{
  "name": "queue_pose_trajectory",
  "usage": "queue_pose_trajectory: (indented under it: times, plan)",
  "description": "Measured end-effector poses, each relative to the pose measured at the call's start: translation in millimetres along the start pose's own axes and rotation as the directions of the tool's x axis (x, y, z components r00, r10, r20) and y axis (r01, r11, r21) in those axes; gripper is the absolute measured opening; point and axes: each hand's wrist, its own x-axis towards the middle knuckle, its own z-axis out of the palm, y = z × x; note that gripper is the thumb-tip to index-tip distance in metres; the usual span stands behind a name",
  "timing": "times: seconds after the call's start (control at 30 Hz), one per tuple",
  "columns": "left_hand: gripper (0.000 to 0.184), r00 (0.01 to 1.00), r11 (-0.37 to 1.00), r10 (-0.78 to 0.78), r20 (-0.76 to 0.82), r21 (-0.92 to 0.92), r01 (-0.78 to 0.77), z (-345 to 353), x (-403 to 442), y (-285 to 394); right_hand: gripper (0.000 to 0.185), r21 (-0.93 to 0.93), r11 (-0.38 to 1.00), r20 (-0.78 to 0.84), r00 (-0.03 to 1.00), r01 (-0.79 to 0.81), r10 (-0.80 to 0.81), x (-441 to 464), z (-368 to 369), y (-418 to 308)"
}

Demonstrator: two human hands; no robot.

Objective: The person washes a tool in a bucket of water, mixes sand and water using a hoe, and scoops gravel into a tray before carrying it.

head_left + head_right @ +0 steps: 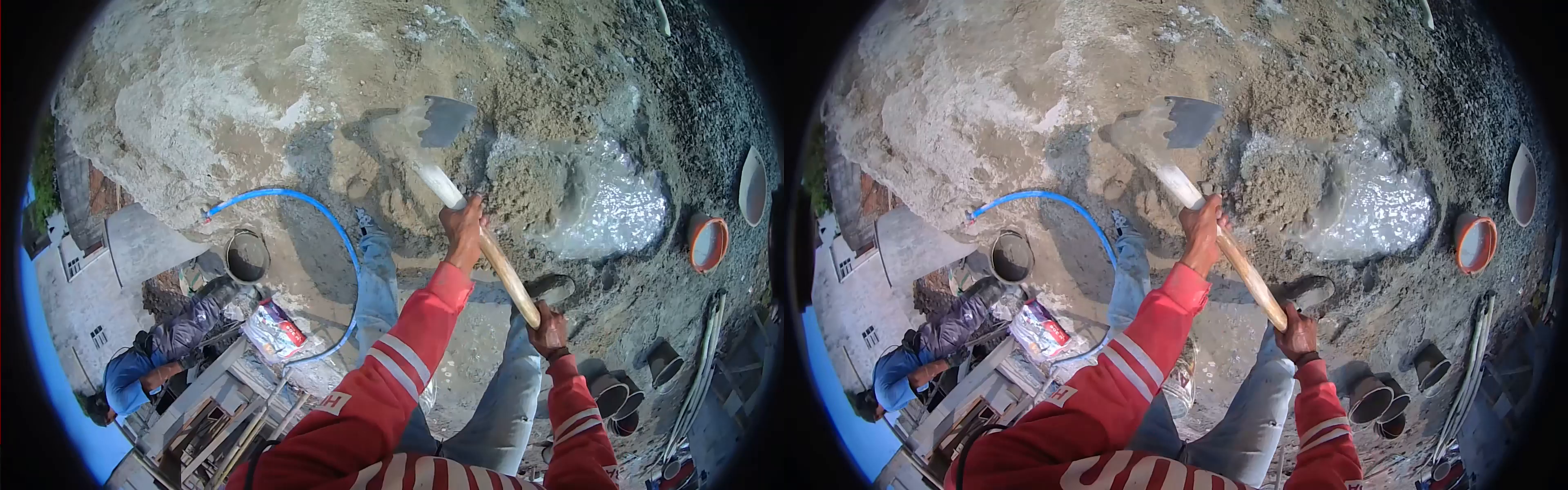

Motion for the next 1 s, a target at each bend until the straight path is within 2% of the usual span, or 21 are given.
queue_pose_trajectory:
  times: [0.1,0.17,0.2,0.23,0.27,0.3,0.37,0.43,0.47,0.5,0.53,0.6,0.63,0.67,0.7,0.73,0.77,0.83,0.9,0.97,1.0]
  plan:
    - [0.018,0.960,0.959,0.258,0.108,0.095,-0.268,-26,30,109,0.028,0.166,0.986,-0.005,1.000,0.030,-0.030,50,50,-105]
    - [0.025,0.898,0.854,0.432,0.085,0.281,-0.437,-38,45,158,0.030,0.265,0.964,-0.006,1.000,0.009,-0.007,88,84,-163]
    - [0.025,0.902,0.858,0.427,0.072,0.284,-0.428,-56,71,164,0.032,0.289,0.957,0.024,1.000,-0.021,0.015,107,97,-187]
    - [0.030,0.805,0.666,0.586,0.087,0.514,-0.540,-79,109,159,0.032,0.304,0.953,0.027,1.000,-0.018,0.010,128,108,-206]
    - [0.035,0.688,0.415,0.711,0.149,0.701,-0.580,-100,136,146,0.032,0.316,0.949,0.029,1.000,-0.018,0.010,140,118,-218]
    - [0.035,0.696,0.427,0.704,0.141,0.699,-0.573,-114,147,133,0.032,0.306,0.952,0.037,0.999,-0.025,0.015,138,132,-220]
    - [0.041,0.880,0.464,0.475,-0.017,0.854,-0.234,-136,165,106,0.032,0.341,0.924,0.119,0.983,-0.171,0.138,132,160,-216]
    - [0.043,0.936,0.320,0.353,-0.014,0.941,-0.107,-186,175,30,0.033,0.226,0.878,0.284,0.891,-0.422,0.355,97,172,-222]
    - [0.039,0.982,0.341,0.168,-0.088,0.940,0.026,-207,181,-1,0.035,0.168,0.844,0.331,0.836,-0.509,0.438,79,179,-225]
    - [0.035,0.986,0.327,-0.034,-0.161,0.931,0.163,-224,181,-32,0.036,0.104,0.794,0.373,0.763,-0.599,0.527,61,181,-224]
    - [0.035,0.988,0.324,-0.054,-0.147,0.933,0.157,-233,181,-57,0.036,0.099,0.782,0.363,0.754,-0.615,0.547,54,176,-216]
    - [0.024,0.996,0.343,0.042,0.082,0.935,-0.091,-241,177,-95,0.035,0.172,0.789,0.345,0.787,-0.589,0.512,40,159,-196]
    - [0.024,0.995,0.335,0.026,0.093,0.937,-0.097,-224,163,-91,0.035,0.176,0.777,0.339,0.779,-0.604,0.528,39,142,-191]
    - [0.017,1.000,0.600,-0.012,-0.007,0.800,0.013,-205,151,-84,0.034,0.227,0.797,0.350,0.810,-0.560,0.470,42,123,-184]
    - [0.011,0.993,0.803,-0.076,-0.094,0.584,0.117,-186,135,-73,0.033,0.282,0.811,0.357,0.841,-0.512,0.407,43,108,-175]
    - [0.008,0.971,0.898,-0.233,0.045,0.393,0.197,-180,126,-62,0.032,0.302,0.819,0.337,0.858,-0.488,0.387,39,99,-164]
    - [0.008,0.970,0.891,-0.235,0.056,0.411,0.192,-168,118,-58,0.032,0.318,0.810,0.326,0.859,-0.492,0.394,33,86,-152]
    - [0.007,0.950,0.907,-0.313,-0.006,0.293,0.301,-146,107,-65,0.031,0.301,0.845,0.424,0.856,-0.442,0.297,13,50,-127]
    - [0.008,0.931,0.891,-0.363,-0.043,0.276,0.360,-127,107,-87,0.033,0.315,0.850,0.421,0.865,-0.422,0.273,-11,14,-86]
    - [0.010,0.867,0.861,-0.485,-0.118,0.114,0.497,-106,89,-104,0.035,0.241,0.896,0.509,0.835,-0.373,0.211,-34,-20,-37]
    - [0.007,0.889,0.892,-0.428,-0.162,0.081,0.444,-97,77,-125,0.035,0.263,0.915,0.497,0.856,-0.306,0.143,-45,-32,-7]
